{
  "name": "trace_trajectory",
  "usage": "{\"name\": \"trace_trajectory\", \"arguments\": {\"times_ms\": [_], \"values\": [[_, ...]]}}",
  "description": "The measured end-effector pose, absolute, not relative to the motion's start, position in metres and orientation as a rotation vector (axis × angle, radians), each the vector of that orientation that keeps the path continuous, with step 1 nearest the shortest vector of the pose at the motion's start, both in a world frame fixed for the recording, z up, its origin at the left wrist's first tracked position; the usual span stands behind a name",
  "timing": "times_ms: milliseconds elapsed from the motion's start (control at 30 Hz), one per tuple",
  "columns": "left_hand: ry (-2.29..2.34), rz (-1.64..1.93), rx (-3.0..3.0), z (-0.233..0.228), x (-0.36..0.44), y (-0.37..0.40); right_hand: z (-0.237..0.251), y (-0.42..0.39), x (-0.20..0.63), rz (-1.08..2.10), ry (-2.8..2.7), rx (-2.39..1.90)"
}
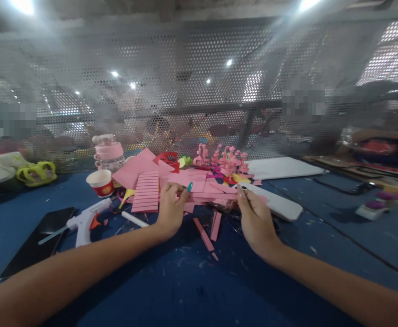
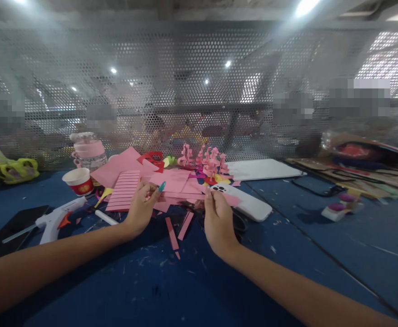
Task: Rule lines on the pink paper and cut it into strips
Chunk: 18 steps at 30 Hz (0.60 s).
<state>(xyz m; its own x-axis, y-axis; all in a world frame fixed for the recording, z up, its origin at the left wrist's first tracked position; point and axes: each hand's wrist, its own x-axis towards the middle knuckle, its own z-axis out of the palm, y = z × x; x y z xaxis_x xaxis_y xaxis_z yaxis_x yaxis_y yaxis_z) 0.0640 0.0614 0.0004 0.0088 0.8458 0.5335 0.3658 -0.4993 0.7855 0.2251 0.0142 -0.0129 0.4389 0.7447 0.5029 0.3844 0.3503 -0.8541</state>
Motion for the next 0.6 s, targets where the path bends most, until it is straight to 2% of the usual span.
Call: {"name": "trace_trajectory", "arguments": {"times_ms": [267,600], "values": [[1.28,1.496,1.772,-0.001,0.062,0.068,-0.02,0.025,0.231,0.467,-0.972,-1.222],[0.949,1.401,1.772,-0.001,0.063,0.059,-0.027,0.037,0.236,0.595,-0.725,-1.202]]}}
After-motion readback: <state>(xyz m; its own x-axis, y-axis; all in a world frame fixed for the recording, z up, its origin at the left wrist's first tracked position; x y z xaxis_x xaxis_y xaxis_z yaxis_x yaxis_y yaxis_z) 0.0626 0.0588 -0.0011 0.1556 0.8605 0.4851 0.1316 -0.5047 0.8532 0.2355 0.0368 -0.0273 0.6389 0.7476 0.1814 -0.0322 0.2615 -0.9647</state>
